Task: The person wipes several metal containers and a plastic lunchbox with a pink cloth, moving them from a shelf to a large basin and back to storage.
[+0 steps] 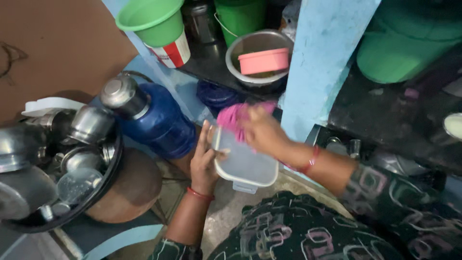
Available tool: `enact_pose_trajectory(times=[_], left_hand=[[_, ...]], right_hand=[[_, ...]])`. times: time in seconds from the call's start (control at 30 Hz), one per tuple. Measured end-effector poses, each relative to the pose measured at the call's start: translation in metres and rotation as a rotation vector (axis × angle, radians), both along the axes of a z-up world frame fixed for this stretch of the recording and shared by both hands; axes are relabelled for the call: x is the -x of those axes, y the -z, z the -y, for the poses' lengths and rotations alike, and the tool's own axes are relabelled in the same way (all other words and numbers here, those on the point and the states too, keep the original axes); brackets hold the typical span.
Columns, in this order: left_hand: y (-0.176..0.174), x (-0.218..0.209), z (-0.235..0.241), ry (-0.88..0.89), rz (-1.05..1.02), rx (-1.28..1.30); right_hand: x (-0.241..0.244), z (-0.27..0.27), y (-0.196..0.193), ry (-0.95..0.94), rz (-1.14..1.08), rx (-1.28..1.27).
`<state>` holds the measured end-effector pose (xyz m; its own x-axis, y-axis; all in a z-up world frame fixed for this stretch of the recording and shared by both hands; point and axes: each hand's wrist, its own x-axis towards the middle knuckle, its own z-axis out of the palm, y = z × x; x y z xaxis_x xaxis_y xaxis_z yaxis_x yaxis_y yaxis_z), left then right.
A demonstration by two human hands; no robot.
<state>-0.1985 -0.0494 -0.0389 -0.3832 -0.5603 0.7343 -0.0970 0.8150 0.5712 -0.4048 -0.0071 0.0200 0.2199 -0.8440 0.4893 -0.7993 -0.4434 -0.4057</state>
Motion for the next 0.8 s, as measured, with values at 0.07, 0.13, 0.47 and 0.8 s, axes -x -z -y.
enact_pose_trajectory(times=[0.07, 0.13, 0.47, 0.8], left_hand=[[0.002, 0.000, 0.005, 0.092, -0.266, -0.319], [0.004, -0.003, 0.011, 0.338, -0.851, -0.976], [-0.015, -0.001, 0.086, -0.416, -0.374, -0.396], [-0.025, 0.156, 0.219, 0.010, -0.606, -1.257]], right_hand=[[0.012, -0.010, 0.014, -0.207, -0.064, 0.051], [0.027, -0.029, 0.035, -0.362, -0.076, 0.107], [0.124, -0.072, 0.098, 0.201, -0.205, -0.345], [0.145, -0.126, 0.120, 0.140, 0.005, -0.504]])
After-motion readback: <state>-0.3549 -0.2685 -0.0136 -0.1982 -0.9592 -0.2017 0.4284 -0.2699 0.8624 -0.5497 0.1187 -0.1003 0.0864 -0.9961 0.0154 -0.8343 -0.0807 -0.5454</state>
